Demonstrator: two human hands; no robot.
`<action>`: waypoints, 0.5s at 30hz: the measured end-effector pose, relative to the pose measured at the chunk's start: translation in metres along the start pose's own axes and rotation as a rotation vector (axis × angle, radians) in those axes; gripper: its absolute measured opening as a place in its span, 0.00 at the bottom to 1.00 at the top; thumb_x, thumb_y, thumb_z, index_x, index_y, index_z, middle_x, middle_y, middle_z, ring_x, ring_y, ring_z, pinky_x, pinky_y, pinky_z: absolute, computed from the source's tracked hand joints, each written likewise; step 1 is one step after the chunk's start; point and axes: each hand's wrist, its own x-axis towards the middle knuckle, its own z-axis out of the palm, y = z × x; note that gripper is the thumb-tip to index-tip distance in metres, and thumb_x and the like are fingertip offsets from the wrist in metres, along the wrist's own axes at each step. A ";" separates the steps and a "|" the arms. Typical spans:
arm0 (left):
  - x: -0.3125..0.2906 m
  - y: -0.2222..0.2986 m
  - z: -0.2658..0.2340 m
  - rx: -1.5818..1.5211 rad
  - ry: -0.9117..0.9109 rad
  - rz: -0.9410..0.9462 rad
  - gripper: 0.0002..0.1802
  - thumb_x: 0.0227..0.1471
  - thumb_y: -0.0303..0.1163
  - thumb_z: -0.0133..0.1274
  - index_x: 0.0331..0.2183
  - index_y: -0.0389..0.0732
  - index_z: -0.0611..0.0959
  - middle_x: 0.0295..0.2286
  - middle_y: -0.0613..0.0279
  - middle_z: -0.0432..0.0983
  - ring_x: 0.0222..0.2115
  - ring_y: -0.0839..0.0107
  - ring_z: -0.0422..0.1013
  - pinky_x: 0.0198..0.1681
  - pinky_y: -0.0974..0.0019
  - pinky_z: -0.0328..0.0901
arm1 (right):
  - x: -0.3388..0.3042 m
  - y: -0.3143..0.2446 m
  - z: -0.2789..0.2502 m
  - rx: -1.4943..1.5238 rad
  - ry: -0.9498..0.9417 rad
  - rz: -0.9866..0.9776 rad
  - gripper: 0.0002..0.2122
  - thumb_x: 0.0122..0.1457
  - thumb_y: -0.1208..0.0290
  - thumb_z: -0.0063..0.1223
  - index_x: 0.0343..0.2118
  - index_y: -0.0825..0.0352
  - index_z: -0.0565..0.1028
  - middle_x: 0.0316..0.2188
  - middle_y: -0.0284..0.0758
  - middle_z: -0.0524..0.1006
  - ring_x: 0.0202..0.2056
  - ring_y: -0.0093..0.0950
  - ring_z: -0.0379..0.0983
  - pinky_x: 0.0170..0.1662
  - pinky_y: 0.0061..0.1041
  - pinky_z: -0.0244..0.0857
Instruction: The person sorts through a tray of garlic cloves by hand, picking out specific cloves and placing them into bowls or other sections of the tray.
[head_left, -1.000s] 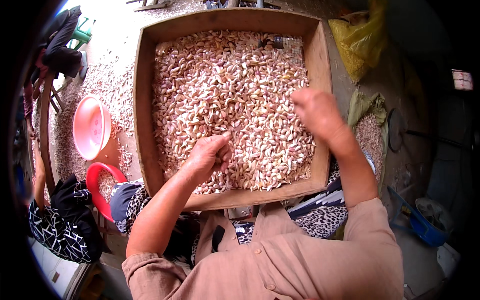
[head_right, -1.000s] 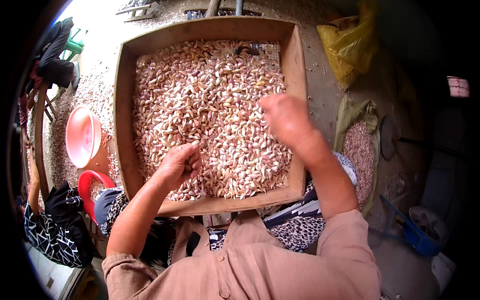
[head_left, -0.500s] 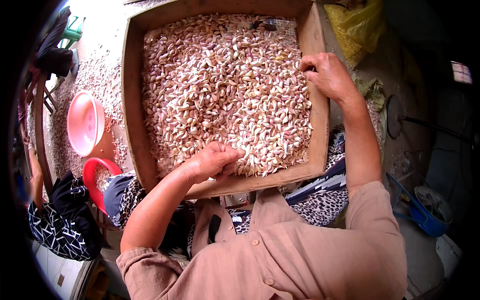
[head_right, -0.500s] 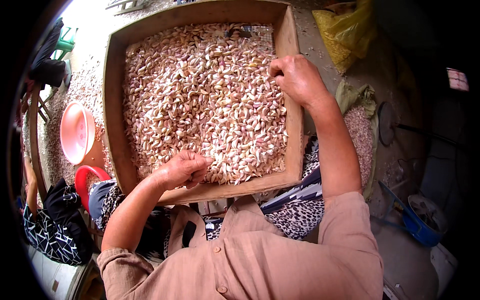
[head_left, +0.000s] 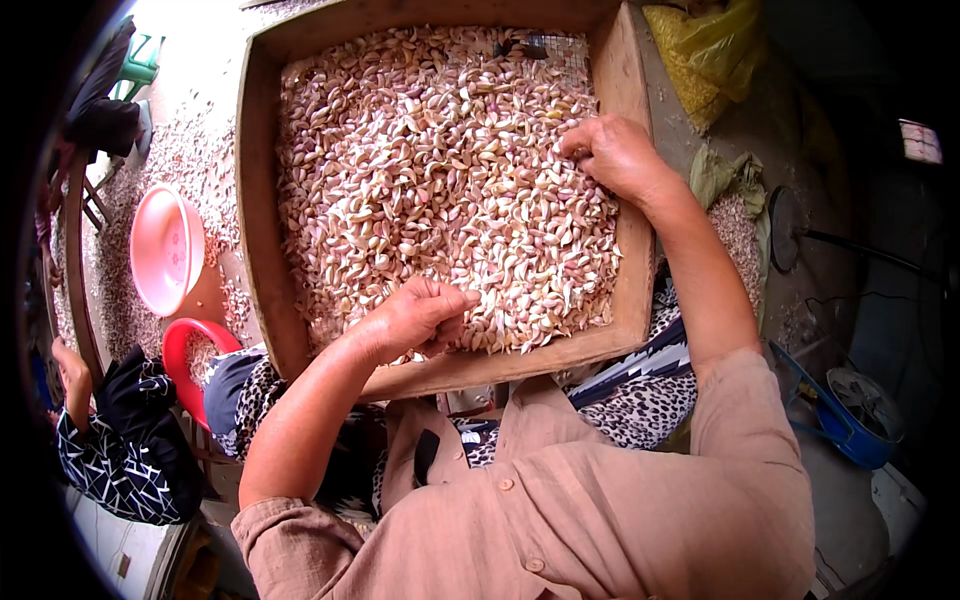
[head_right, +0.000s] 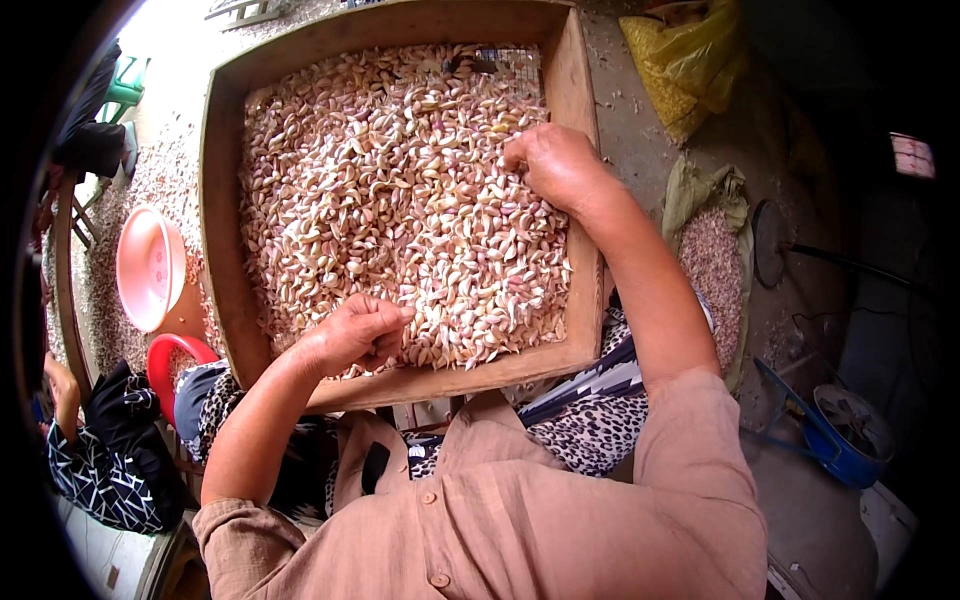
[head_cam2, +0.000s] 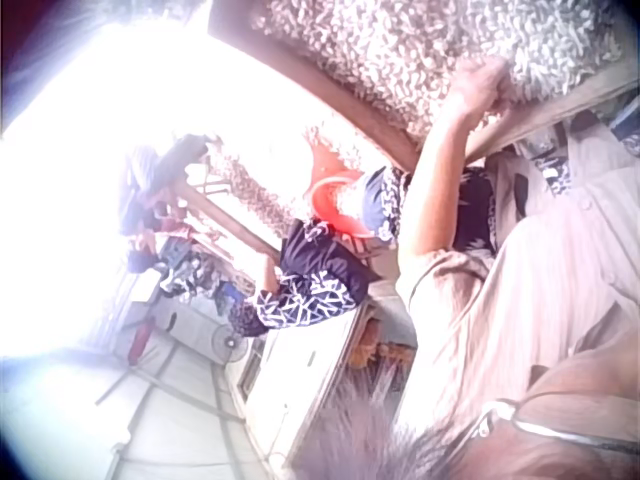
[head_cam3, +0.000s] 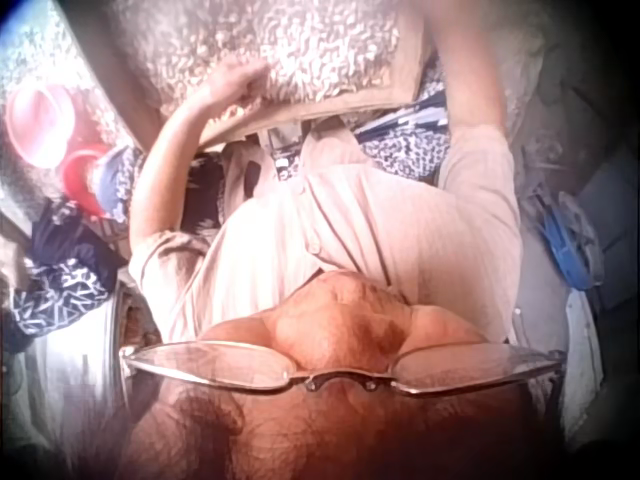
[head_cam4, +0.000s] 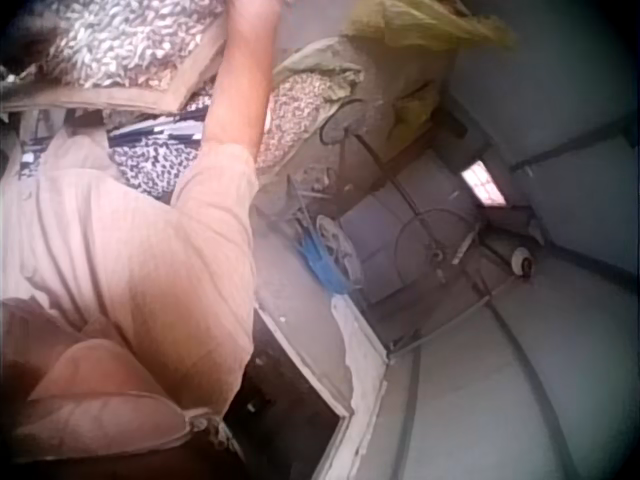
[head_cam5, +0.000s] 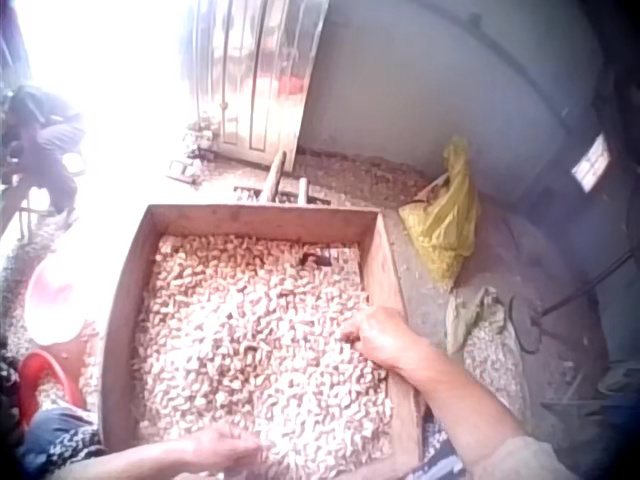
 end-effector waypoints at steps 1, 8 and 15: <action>0.000 0.001 0.000 0.020 0.012 -0.007 0.31 0.68 0.45 0.51 0.15 0.46 0.64 0.13 0.74 0.54 0.14 0.79 0.51 0.15 0.71 0.48 | 0.003 -0.001 0.004 -0.014 -0.004 -0.014 0.13 0.46 0.80 0.59 0.36 0.60 0.85 0.36 0.38 0.83 0.40 0.40 0.80 0.46 0.37 0.73; -0.002 0.004 -0.006 -0.019 0.029 0.032 0.30 0.67 0.45 0.52 0.15 0.46 0.66 0.13 0.73 0.57 0.13 0.79 0.52 0.16 0.71 0.50 | 0.008 -0.013 -0.004 0.046 0.071 0.002 0.06 0.53 0.72 0.60 0.33 0.64 0.81 0.33 0.40 0.81 0.37 0.41 0.79 0.42 0.39 0.72; -0.008 0.018 -0.020 -0.104 0.078 0.164 0.30 0.69 0.44 0.50 0.15 0.49 0.62 0.13 0.74 0.55 0.13 0.80 0.51 0.13 0.73 0.47 | 0.001 -0.016 -0.021 0.169 0.123 -0.021 0.09 0.57 0.68 0.58 0.36 0.69 0.79 0.30 0.46 0.80 0.34 0.45 0.78 0.40 0.38 0.70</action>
